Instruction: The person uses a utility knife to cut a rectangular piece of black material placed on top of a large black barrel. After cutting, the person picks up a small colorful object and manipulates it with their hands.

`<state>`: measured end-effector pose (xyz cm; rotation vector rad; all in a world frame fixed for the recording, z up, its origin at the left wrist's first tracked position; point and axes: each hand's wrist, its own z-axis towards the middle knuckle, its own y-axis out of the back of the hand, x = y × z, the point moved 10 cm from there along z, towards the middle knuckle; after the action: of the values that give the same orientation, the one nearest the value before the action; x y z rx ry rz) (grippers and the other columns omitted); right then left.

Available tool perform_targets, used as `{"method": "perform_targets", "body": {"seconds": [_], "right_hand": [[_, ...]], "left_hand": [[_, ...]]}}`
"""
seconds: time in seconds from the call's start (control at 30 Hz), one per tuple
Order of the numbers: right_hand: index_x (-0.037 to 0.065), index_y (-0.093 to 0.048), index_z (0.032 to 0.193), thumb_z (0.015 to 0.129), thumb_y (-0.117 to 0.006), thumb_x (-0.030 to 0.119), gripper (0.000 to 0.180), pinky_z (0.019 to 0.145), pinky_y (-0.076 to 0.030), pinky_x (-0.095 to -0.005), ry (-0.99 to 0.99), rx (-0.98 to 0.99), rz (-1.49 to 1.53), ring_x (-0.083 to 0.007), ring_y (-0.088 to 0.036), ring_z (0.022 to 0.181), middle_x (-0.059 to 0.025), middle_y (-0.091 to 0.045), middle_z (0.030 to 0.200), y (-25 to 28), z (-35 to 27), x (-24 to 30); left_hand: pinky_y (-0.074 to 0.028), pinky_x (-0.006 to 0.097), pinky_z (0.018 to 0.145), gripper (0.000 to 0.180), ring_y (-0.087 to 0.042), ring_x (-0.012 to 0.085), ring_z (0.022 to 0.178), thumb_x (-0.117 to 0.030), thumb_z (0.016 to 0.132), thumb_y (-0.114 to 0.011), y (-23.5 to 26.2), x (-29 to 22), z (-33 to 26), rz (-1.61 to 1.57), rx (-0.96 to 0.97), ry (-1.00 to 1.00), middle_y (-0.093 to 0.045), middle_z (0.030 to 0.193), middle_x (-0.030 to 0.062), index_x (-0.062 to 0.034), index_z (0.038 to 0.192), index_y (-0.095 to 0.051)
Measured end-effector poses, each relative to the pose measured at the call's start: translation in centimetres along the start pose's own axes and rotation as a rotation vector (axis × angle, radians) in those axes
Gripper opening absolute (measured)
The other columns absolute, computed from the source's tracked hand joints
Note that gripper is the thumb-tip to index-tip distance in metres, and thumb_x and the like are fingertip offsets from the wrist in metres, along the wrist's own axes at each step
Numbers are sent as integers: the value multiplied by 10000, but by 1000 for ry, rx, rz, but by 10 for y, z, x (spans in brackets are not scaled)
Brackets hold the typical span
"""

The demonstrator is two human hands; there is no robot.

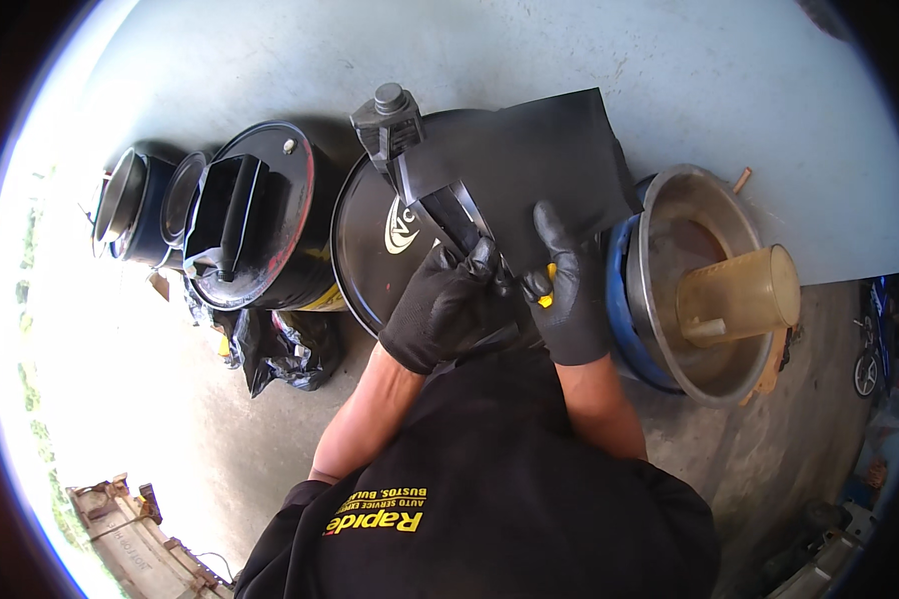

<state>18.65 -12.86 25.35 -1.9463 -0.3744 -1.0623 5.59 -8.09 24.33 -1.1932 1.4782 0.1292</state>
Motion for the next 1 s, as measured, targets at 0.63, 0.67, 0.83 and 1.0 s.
{"method": "perform_targets", "body": {"seconds": [0.63, 0.67, 0.83, 1.0], "right_hand": [[66, -709, 981, 954, -767, 122, 85, 502, -372, -215, 187, 187, -158, -17, -528, 593, 32, -672, 855, -6, 3, 8], [78, -711, 956, 966, -753, 134, 71, 481, -341, -211, 128, 174, -87, -5, -499, 565, 44, -664, 835, -7, 4, 4], [103, -723, 939, 1003, -703, 134, 74, 471, -341, -201, 77, 155, -79, -8, -491, 554, 47, -666, 827, -3, 5, -4], [113, -732, 969, 1013, -695, 136, 62, 461, -339, -189, -107, 120, 44, -4, -488, 549, 44, -663, 824, 1, 12, -22]], "left_hand": [[-513, 315, 780, 114, -608, 144, 822, -143, 1092, -595, -8, 15, 11, -311, 79, 27, -659, 912, 32, -42, 1088, -650], [-514, 321, 789, 102, -609, 148, 830, -131, 1091, -591, -8, 18, 11, -354, 82, 46, -656, 919, 34, -46, 1099, -646], [-515, 342, 828, 79, -618, 154, 873, -99, 1088, -577, -5, 28, 16, -496, 115, 78, -657, 958, 36, -61, 1125, -635], [-516, 329, 808, 182, -617, 145, 857, -238, 1094, -609, -4, 21, 14, -324, 115, 27, -643, 925, 21, -63, 1131, -644]]}}
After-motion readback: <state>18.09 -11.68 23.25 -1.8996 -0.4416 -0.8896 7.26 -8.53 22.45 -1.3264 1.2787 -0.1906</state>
